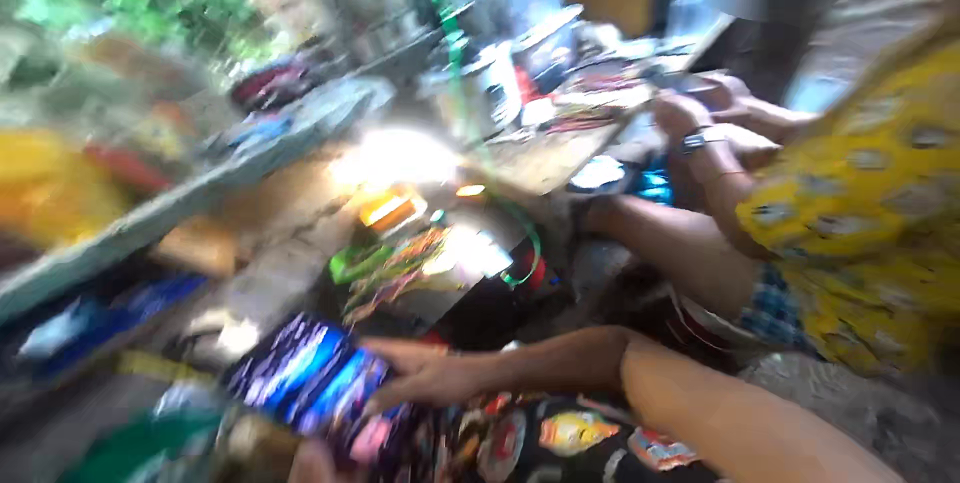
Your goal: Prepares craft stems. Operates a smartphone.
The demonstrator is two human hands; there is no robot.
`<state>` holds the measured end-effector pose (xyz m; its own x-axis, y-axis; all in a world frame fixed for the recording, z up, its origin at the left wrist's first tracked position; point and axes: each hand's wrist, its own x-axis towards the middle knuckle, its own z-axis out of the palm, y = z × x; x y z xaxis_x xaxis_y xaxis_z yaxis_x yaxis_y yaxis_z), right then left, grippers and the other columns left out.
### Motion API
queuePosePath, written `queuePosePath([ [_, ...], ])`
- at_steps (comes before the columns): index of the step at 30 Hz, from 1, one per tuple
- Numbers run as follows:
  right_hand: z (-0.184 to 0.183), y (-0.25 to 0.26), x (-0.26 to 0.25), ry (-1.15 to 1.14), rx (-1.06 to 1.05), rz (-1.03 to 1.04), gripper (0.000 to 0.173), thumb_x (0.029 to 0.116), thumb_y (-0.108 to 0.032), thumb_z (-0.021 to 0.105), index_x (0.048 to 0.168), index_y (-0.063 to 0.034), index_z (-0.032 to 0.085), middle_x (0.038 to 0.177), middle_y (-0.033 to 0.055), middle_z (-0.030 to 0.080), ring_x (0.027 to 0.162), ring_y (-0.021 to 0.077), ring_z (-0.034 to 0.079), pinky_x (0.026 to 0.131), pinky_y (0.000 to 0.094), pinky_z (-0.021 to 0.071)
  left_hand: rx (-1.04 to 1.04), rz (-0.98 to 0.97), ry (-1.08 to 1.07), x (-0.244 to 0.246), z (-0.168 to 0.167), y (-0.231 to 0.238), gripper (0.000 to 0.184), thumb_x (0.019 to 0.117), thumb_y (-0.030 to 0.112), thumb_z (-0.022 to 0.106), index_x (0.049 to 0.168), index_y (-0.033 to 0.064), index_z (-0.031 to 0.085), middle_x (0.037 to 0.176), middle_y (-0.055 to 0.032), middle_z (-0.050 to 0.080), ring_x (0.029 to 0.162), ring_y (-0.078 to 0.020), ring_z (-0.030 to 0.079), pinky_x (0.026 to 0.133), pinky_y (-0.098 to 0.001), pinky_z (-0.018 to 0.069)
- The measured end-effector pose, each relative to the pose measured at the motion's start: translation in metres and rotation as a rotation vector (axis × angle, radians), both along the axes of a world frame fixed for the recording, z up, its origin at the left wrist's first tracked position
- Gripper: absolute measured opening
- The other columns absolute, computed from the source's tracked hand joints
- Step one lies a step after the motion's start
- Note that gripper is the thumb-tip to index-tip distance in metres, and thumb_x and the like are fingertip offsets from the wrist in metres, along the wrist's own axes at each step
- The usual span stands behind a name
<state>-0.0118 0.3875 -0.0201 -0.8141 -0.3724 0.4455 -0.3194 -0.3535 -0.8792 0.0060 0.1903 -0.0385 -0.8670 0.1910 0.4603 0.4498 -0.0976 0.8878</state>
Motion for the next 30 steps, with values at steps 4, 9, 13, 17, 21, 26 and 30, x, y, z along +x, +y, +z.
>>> queuePosePath([
  [4,0.019,-0.004,-0.001,-0.271,0.221,0.122,0.052,0.1023,-0.018,0.053,0.151,-0.0094,0.036,0.121,0.0059,0.065,0.101,0.0076,0.067,0.085,0.0282,0.0585,0.096,0.250,-0.117,0.001,0.006,0.010,0.036,0.1094,0.039,0.037,0.120,0.0171,0.062,0.100,0.0173,0.072,0.093,0.0030,0.068,0.083,-0.0201,0.0575],
  [9,0.016,-0.033,-0.012,-0.376,0.287,0.221,0.058,0.0992,-0.019,0.054,0.151,-0.0235,0.029,0.116,0.0030,0.069,0.091,0.0167,0.073,0.068,0.0323,0.0649,0.230,0.349,-0.163,-0.006,-0.006,-0.005,0.042,0.1118,0.037,0.026,0.118,0.0183,0.063,0.098,0.0133,0.069,0.090,0.0030,0.066,0.080,-0.0220,0.0579],
  [13,0.025,-0.043,-0.026,-0.160,0.453,0.157,0.061,0.0994,-0.028,0.059,0.153,-0.0237,0.030,0.125,-0.0044,0.066,0.106,0.0074,0.068,0.086,0.0273,0.0605,0.301,0.340,-0.112,-0.007,-0.003,-0.017,0.041,0.1115,0.036,0.031,0.124,0.0124,0.062,0.110,0.0099,0.067,0.104,0.0019,0.063,0.094,-0.0254,0.0540],
  [17,0.056,-0.054,-0.035,0.485,0.589,-0.209,0.070,0.1039,-0.034,0.055,0.157,-0.0029,0.022,0.155,0.0072,0.041,0.131,0.0073,0.053,0.103,0.0248,0.0508,0.308,0.401,-0.022,-0.006,0.004,-0.029,0.037,0.1114,0.035,0.032,0.104,0.0142,0.062,0.093,0.0104,0.062,0.090,0.0043,0.061,0.083,-0.0208,0.0535],
  [21,0.077,-0.068,-0.038,1.008,0.657,-0.510,0.046,0.1076,-0.036,0.044,0.132,-0.0004,0.057,0.148,0.0220,0.039,0.132,0.0152,0.046,0.108,0.0279,0.0415,0.339,0.435,-0.008,-0.004,0.008,-0.035,0.037,0.1112,0.034,0.034,0.105,0.0141,0.064,0.092,0.0101,0.064,0.088,0.0043,0.062,0.080,-0.0200,0.0541],
  [26,0.075,-0.075,-0.039,1.098,0.687,-0.517,0.038,0.1087,-0.033,0.042,0.125,-0.0072,0.065,0.153,0.0247,0.037,0.150,0.0298,0.027,0.122,0.0414,0.0239,0.349,0.426,0.038,-0.001,0.011,-0.037,0.036,0.1115,0.034,0.033,0.103,0.0152,0.063,0.090,0.0100,0.061,0.086,0.0044,0.060,0.078,-0.0183,0.0521],
  [30,0.069,-0.070,-0.041,1.071,0.668,-0.509,0.035,0.1085,-0.030,0.043,0.125,-0.0094,0.066,0.153,0.0240,0.039,0.150,0.0312,0.029,0.123,0.0447,0.0244,0.351,0.384,0.044,0.001,0.011,-0.039,0.036,0.1117,0.035,0.033,0.106,0.0155,0.064,0.095,0.0098,0.063,0.090,0.0034,0.062,0.082,-0.0197,0.0539],
])
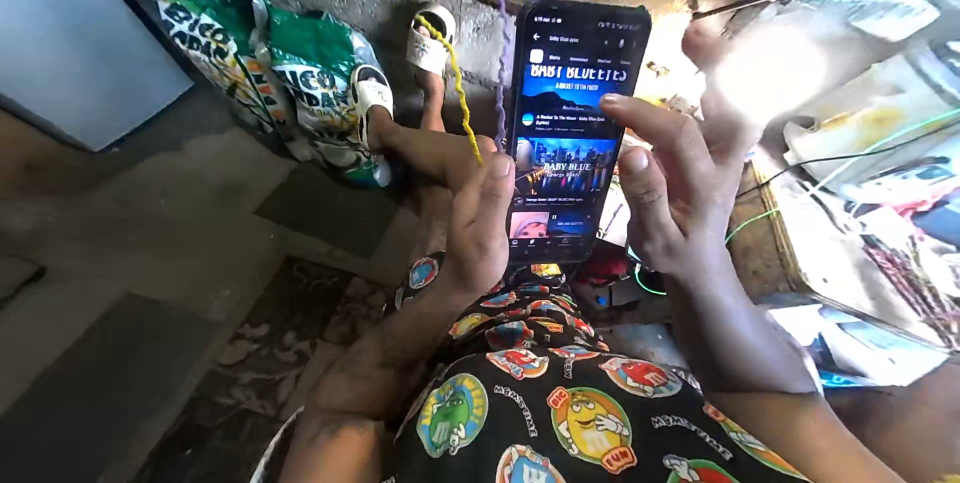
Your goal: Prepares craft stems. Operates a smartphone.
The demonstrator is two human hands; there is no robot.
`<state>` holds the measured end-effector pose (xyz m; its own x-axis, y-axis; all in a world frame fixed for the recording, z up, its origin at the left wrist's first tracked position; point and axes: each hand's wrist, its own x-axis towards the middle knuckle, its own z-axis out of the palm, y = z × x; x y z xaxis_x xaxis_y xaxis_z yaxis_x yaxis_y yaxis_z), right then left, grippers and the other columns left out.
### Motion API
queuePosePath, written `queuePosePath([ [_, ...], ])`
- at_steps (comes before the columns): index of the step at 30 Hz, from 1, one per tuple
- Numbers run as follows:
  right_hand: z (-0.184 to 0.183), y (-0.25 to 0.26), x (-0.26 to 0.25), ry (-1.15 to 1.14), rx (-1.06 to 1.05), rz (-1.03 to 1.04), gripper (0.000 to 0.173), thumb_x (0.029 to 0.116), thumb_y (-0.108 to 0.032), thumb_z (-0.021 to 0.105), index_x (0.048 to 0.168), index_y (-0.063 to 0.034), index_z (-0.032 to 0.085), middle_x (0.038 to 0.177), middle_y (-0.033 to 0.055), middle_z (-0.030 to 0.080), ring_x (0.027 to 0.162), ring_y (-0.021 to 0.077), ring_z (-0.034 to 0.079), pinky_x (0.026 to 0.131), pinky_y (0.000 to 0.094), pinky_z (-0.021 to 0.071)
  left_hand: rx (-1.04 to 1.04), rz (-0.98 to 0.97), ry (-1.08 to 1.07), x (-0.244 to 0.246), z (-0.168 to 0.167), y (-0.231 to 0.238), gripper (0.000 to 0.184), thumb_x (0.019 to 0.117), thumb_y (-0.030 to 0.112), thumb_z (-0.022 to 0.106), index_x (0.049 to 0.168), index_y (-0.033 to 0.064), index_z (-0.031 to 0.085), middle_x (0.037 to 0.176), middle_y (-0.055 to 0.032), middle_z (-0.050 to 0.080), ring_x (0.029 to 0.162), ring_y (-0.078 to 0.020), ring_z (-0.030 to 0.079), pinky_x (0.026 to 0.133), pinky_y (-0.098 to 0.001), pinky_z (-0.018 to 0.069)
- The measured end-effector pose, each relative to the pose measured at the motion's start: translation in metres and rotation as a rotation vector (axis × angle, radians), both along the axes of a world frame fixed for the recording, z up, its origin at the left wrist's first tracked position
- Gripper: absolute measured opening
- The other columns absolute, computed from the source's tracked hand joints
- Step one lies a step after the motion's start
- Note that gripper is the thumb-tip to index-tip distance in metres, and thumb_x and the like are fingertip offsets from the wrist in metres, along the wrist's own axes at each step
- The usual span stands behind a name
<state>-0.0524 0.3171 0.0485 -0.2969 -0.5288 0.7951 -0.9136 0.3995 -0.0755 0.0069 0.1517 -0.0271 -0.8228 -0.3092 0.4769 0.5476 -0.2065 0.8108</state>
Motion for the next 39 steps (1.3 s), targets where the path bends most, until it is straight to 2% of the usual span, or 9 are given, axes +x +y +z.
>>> queuePosePath([
  [14,-0.008,0.009,0.007,-0.026,-0.020,0.013,0.033,0.1074,-0.031,0.046,0.121,-0.0096,0.068,0.152,0.0238,0.042,0.148,0.0307,0.032,0.120,0.0452,0.0272,0.004,-0.004,0.015,-0.003,-0.002,-0.001,0.041,0.1120,0.037,0.030,0.117,0.0128,0.063,0.105,0.0079,0.065,0.102,0.0022,0.062,0.092,-0.0239,0.0536],
  [18,-0.014,0.012,0.010,-0.059,-0.061,0.034,0.036,0.1066,-0.032,0.049,0.129,-0.0073,0.062,0.149,0.0196,0.047,0.146,0.0273,0.036,0.120,0.0426,0.0301,0.024,-0.003,-0.026,-0.002,0.000,0.000,0.040,0.1114,0.039,0.031,0.116,0.0150,0.063,0.104,0.0086,0.066,0.100,0.0024,0.063,0.089,-0.0232,0.0541],
  [21,-0.025,0.015,0.009,-0.289,-0.113,0.157,0.049,0.1078,-0.033,0.048,0.145,-0.0025,0.041,0.157,0.0143,0.039,0.145,0.0169,0.040,0.116,0.0337,0.0404,0.037,-0.010,-0.022,-0.002,0.000,0.000,0.042,0.1115,0.039,0.030,0.119,0.0138,0.063,0.108,0.0077,0.066,0.103,0.0006,0.063,0.093,-0.0256,0.0540],
  [23,-0.033,0.015,0.011,-0.594,-0.191,0.267,0.055,0.1084,-0.036,0.045,0.152,-0.0060,0.031,0.155,0.0063,0.041,0.131,0.0099,0.053,0.103,0.0280,0.0515,0.040,-0.004,-0.030,-0.002,-0.001,0.001,0.041,0.1112,0.040,0.031,0.119,0.0156,0.064,0.109,0.0084,0.067,0.104,0.0008,0.063,0.092,-0.0253,0.0542],
  [27,-0.066,0.019,0.015,-1.189,-0.378,0.452,0.048,0.1080,-0.051,0.037,0.148,-0.0241,0.039,0.127,-0.0065,0.063,0.101,0.0057,0.067,0.077,0.0253,0.0592,0.022,-0.006,-0.030,-0.004,-0.005,0.004,0.041,0.1107,0.042,0.032,0.119,0.0179,0.064,0.110,0.0095,0.067,0.105,0.0006,0.063,0.094,-0.0255,0.0540],
  [29,-0.080,0.019,0.020,-1.398,-0.488,0.611,0.043,0.1080,-0.050,0.036,0.143,-0.0262,0.038,0.122,-0.0011,0.067,0.094,0.0136,0.071,0.070,0.0291,0.0624,-0.011,0.018,-0.035,-0.005,-0.008,0.010,0.040,0.1109,0.041,0.033,0.116,0.0186,0.065,0.108,0.0114,0.067,0.104,0.0021,0.063,0.094,-0.0241,0.0533],
  [31,-0.087,0.021,0.023,-1.511,-0.607,0.704,0.041,0.1077,-0.048,0.040,0.144,-0.0275,0.039,0.123,0.0036,0.067,0.099,0.0204,0.072,0.073,0.0348,0.0636,-0.046,0.026,-0.049,-0.008,-0.016,0.018,0.041,0.1108,0.043,0.032,0.116,0.0184,0.064,0.107,0.0121,0.067,0.104,0.0018,0.063,0.095,-0.0246,0.0535],
  [36,-0.092,0.031,0.016,-1.575,-0.703,0.726,0.039,0.1093,-0.040,0.036,0.145,-0.0268,0.041,0.125,0.0078,0.066,0.104,0.0238,0.071,0.076,0.0380,0.0634,-0.084,-0.145,-0.131,-0.016,-0.024,0.018,0.041,0.1098,0.046,0.033,0.127,0.0215,0.061,0.113,0.0125,0.070,0.107,-0.0010,0.066,0.095,-0.0262,0.0565],
  [39,-0.098,0.039,0.010,-1.594,-0.747,0.587,0.039,0.1093,-0.036,0.030,0.142,-0.0225,0.046,0.117,0.0086,0.069,0.095,0.0208,0.072,0.070,0.0347,0.0623,-0.172,-0.061,-0.089,-0.024,-0.024,0.004,0.043,0.1105,0.038,0.034,0.139,0.0142,0.055,0.111,0.0130,0.064,0.085,0.0029,0.060,0.075,-0.0171,0.0523],
])
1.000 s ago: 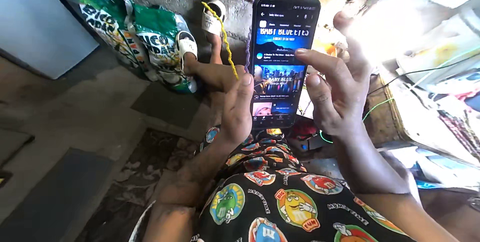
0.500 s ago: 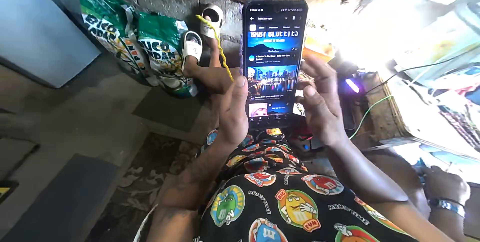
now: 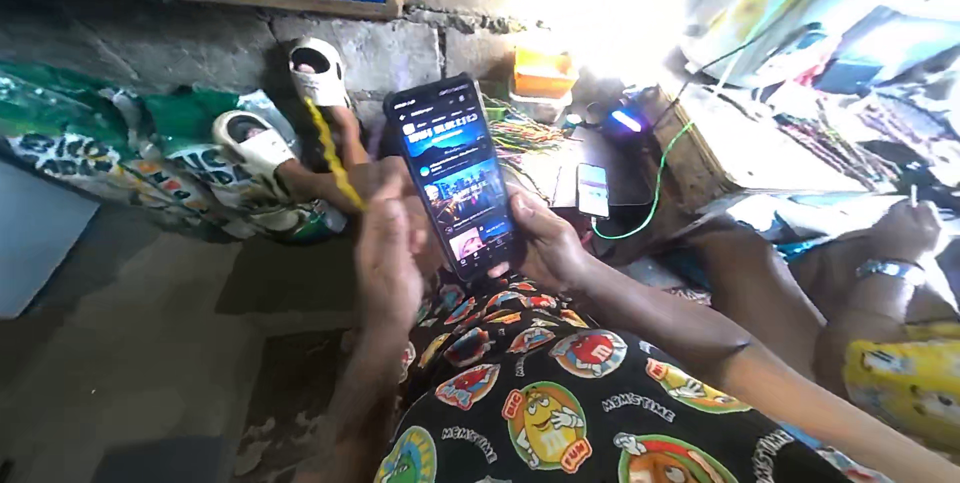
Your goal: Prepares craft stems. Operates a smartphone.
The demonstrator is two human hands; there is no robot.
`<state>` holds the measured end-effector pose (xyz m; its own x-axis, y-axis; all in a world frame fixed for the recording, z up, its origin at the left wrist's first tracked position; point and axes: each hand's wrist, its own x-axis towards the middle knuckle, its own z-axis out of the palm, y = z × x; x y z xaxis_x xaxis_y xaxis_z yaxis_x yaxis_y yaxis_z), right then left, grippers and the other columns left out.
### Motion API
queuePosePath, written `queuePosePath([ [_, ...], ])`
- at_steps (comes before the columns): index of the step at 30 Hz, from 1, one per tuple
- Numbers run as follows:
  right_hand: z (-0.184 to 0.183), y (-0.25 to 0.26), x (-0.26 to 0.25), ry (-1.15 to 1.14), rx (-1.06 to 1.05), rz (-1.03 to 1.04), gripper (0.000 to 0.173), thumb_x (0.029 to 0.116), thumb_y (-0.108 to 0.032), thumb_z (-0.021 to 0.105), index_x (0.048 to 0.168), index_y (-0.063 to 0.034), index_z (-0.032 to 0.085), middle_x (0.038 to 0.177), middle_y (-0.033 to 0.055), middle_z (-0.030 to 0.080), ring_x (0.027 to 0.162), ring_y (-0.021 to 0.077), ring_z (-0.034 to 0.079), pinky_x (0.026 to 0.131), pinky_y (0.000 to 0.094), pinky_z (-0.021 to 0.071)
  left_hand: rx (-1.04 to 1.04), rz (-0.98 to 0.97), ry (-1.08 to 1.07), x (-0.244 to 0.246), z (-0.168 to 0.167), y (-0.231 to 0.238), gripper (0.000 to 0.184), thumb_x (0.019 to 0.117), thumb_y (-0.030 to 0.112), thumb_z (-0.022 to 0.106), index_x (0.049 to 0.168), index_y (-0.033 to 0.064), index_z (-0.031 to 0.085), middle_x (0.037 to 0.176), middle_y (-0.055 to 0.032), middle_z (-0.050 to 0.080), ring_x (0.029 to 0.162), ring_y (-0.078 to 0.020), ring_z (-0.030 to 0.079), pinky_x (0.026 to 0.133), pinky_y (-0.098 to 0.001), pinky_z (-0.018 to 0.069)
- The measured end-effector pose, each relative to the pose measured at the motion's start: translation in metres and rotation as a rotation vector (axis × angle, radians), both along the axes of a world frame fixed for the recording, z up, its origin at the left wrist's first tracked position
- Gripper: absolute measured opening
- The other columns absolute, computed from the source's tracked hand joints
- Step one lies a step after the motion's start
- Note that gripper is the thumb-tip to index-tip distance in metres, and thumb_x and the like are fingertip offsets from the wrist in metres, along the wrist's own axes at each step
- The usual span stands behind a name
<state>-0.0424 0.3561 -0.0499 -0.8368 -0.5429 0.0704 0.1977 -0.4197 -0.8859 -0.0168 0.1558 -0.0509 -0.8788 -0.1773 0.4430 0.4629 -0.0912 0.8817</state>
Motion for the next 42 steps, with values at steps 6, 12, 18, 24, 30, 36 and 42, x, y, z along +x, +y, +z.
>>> queuePosePath([
  [6,-0.055,0.029,-0.030,-0.263,0.076,-0.341,0.041,0.1117,-0.036,0.033,0.148,-0.0219,0.046,0.123,0.0132,0.066,0.097,0.0248,0.070,0.077,0.0387,0.0608,-0.092,0.277,0.366,-0.006,0.021,-0.053,0.037,0.1088,0.016,0.034,0.143,0.0070,0.045,0.140,0.0069,0.056,0.080,0.0024,0.058,0.066,-0.0163,0.0485],
  [12,-0.129,0.062,-0.094,-0.448,0.230,-0.710,0.041,0.1136,-0.032,0.028,0.149,-0.0142,0.041,0.132,0.0182,0.058,0.106,0.0307,0.065,0.082,0.0478,0.0575,-0.262,0.203,0.404,0.002,0.027,-0.048,0.035,0.1100,0.019,0.039,0.143,0.0158,0.051,0.137,0.0086,0.062,0.076,0.0064,0.060,0.062,-0.0119,0.0475],
  [18,-0.097,0.048,-0.109,-0.524,0.336,-0.777,0.044,0.1142,-0.020,0.021,0.151,-0.0012,0.036,0.140,0.0263,0.051,0.114,0.0337,0.060,0.093,0.0468,0.0513,-0.494,-0.074,0.398,0.000,0.020,-0.032,0.032,0.1112,0.022,0.039,0.130,0.0247,0.065,0.132,0.0136,0.064,0.080,0.0111,0.059,0.069,-0.0086,0.0469],
  [24,-0.162,0.069,-0.144,-0.412,0.234,-0.703,0.045,0.1135,-0.030,0.027,0.151,-0.0062,0.037,0.139,0.0233,0.054,0.115,0.0335,0.062,0.088,0.0487,0.0559,-0.585,0.020,0.299,0.000,0.015,-0.028,0.032,0.1112,0.023,0.039,0.132,0.0152,0.062,0.144,0.0045,0.057,0.080,0.0104,0.059,0.067,-0.0104,0.0483],
  [30,-0.122,0.072,-0.124,-0.309,0.097,-0.641,0.043,0.1131,-0.034,0.028,0.151,-0.0168,0.039,0.132,0.0130,0.061,0.110,0.0250,0.065,0.085,0.0442,0.0579,-0.441,0.088,0.167,-0.007,0.010,-0.025,0.030,0.1088,0.021,0.043,0.129,0.0121,0.064,0.102,0.0139,0.064,0.073,0.0081,0.054,0.067,-0.0109,0.0476],
  [36,-0.041,0.041,-0.061,-0.158,0.028,-0.512,0.039,0.1127,-0.039,0.024,0.145,-0.0252,0.043,0.119,0.0013,0.066,0.094,0.0137,0.069,0.071,0.0326,0.0601,-0.341,-0.044,-0.153,-0.015,-0.009,0.009,0.041,0.1080,0.019,0.037,0.143,0.0073,0.054,0.128,0.0006,0.062,0.075,0.0021,0.052,0.066,-0.0181,0.0452],
  [42,-0.009,0.010,-0.019,0.108,0.076,-0.214,0.048,0.1092,-0.043,0.025,0.151,-0.0231,0.039,0.126,0.0053,0.065,0.101,0.0174,0.069,0.077,0.0363,0.0605,-0.052,-0.198,-0.206,-0.001,-0.007,0.027,0.048,0.1106,0.026,0.034,0.156,0.0119,0.038,0.132,0.0010,0.061,0.099,0.0015,0.062,0.085,-0.0197,0.0528],
])
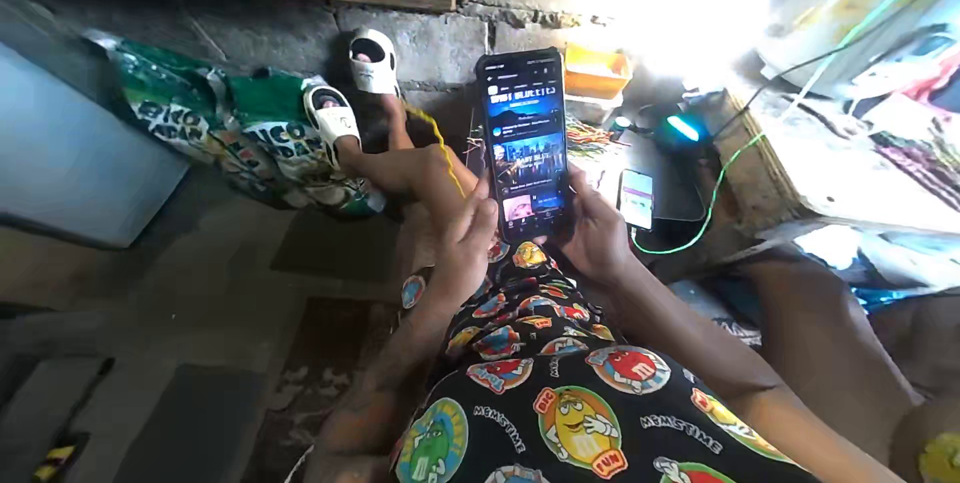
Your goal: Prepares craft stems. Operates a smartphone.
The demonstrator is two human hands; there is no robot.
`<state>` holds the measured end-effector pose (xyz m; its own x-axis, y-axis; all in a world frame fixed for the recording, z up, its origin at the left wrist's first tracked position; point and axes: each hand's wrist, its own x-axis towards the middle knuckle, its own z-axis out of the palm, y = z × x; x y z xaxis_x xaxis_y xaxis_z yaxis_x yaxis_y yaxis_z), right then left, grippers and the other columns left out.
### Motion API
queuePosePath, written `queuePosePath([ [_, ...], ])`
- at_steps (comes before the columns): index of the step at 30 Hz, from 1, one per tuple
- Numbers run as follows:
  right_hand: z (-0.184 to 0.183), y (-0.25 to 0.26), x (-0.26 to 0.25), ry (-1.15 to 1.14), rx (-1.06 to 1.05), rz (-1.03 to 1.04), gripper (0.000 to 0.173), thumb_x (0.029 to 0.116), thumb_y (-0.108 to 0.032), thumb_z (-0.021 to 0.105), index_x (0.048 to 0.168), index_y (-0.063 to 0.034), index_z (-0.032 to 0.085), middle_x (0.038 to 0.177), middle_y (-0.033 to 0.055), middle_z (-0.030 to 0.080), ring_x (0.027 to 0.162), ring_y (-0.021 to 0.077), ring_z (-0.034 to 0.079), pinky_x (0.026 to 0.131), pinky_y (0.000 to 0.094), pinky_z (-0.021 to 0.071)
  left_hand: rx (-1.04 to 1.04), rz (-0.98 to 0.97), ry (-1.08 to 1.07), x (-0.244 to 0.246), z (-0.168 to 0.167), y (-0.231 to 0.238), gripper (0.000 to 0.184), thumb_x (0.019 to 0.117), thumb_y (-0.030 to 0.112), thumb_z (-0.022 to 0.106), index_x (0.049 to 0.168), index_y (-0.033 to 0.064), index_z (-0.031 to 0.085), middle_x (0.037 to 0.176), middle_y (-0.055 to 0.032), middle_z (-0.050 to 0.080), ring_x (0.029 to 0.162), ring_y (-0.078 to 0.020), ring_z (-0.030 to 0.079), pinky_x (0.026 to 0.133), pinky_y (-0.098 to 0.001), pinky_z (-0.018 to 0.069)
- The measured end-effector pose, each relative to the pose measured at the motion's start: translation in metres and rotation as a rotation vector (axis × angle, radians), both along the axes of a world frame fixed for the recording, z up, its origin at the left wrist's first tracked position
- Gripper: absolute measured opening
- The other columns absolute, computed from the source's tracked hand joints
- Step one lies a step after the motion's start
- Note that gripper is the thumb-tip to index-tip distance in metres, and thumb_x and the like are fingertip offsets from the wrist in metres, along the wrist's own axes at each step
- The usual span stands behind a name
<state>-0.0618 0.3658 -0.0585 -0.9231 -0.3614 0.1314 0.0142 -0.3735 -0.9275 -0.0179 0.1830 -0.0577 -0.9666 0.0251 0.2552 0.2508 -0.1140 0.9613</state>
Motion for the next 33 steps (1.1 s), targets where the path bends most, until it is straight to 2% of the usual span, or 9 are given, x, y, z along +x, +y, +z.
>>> queuePosePath([
  [2,0.006,-0.008,0.001,0.086,0.066,0.031,0.052,0.1037,-0.044,0.043,0.150,-0.0208,0.039,0.123,0.0033,0.065,0.099,0.0150,0.069,0.076,0.0340,0.0610,0.051,0.038,0.018,0.000,0.002,-0.004,0.046,0.1105,0.023,0.036,0.154,0.0098,0.041,0.136,0.0001,0.059,0.108,-0.0003,0.061,0.092,-0.0234,0.0527],
  [3,0.011,-0.013,0.002,0.103,0.087,0.017,0.051,0.1006,-0.032,0.048,0.149,-0.0200,0.040,0.121,0.0041,0.067,0.095,0.0148,0.070,0.072,0.0327,0.0619,0.066,0.052,0.032,0.000,0.003,-0.006,0.044,0.1104,0.022,0.036,0.153,0.0101,0.042,0.134,0.0011,0.060,0.108,0.0001,0.061,0.092,-0.0228,0.0527],
  [6,0.020,-0.024,0.001,0.121,0.116,-0.024,0.049,0.0998,-0.011,0.050,0.148,-0.0171,0.042,0.119,0.0069,0.068,0.088,0.0158,0.072,0.065,0.0314,0.0624,0.088,0.066,0.067,-0.002,0.005,-0.010,0.044,0.1102,0.020,0.036,0.153,0.0113,0.043,0.126,0.0037,0.063,0.099,0.0020,0.063,0.085,-0.0193,0.0541],
  [12,0.024,-0.024,-0.001,0.214,0.145,0.026,0.058,0.0952,-0.033,0.047,0.151,-0.0214,0.038,0.126,0.0026,0.063,0.101,0.0146,0.068,0.075,0.0361,0.0619,0.049,0.074,0.082,0.001,0.012,-0.018,0.042,0.1109,0.023,0.038,0.152,0.0167,0.044,0.107,0.0045,0.064,0.074,0.0044,0.057,0.062,-0.0112,0.0472],
  [15,0.027,-0.026,-0.002,0.258,0.132,0.065,0.057,0.0963,-0.035,0.049,0.151,-0.0228,0.036,0.129,-0.0010,0.061,0.107,0.0124,0.066,0.081,0.0354,0.0614,0.033,0.112,0.106,0.003,0.013,-0.017,0.043,0.1112,0.020,0.036,0.152,0.0082,0.043,0.123,0.0014,0.063,0.084,0.0062,0.057,0.069,-0.0108,0.0463],
  [18,0.028,-0.032,-0.002,0.316,0.140,0.055,0.058,0.0933,-0.019,0.042,0.150,-0.0200,0.033,0.130,-0.0032,0.059,0.109,0.0097,0.065,0.085,0.0327,0.0605,0.085,0.103,0.127,0.004,0.016,-0.019,0.044,0.1113,0.017,0.033,0.152,0.0037,0.041,0.130,-0.0006,0.061,0.095,0.0058,0.060,0.079,-0.0125,0.0506],
  [23,0.035,-0.038,0.004,0.358,0.123,0.059,0.062,0.0935,-0.006,0.044,0.153,-0.0146,0.029,0.130,0.0006,0.059,0.108,0.0112,0.066,0.086,0.0336,0.0606,0.087,0.120,0.142,0.007,0.021,-0.021,0.042,0.1113,0.017,0.035,0.151,0.0059,0.042,0.119,0.0017,0.065,0.089,0.0046,0.062,0.076,-0.0126,0.0517],
  [26,0.032,-0.037,0.001,0.389,0.136,0.049,0.059,0.0938,-0.010,0.049,0.150,-0.0170,0.033,0.126,0.0003,0.061,0.105,0.0109,0.066,0.084,0.0337,0.0612,0.029,0.131,0.151,0.011,0.023,-0.022,0.044,0.1115,0.018,0.035,0.153,0.0058,0.041,0.128,-0.0025,0.064,0.101,0.0020,0.063,0.087,-0.0177,0.0536],
  [33,0.041,-0.033,-0.003,0.404,0.297,-0.025,0.046,0.0992,-0.026,0.047,0.144,-0.0166,0.041,0.120,-0.0037,0.065,0.102,0.0060,0.067,0.083,0.0276,0.0602,-0.003,0.144,0.175,0.010,0.019,-0.022,0.043,0.1113,0.022,0.038,0.154,0.0141,0.043,0.121,-0.0002,0.066,0.083,0.0019,0.063,0.067,-0.0150,0.0535],
])
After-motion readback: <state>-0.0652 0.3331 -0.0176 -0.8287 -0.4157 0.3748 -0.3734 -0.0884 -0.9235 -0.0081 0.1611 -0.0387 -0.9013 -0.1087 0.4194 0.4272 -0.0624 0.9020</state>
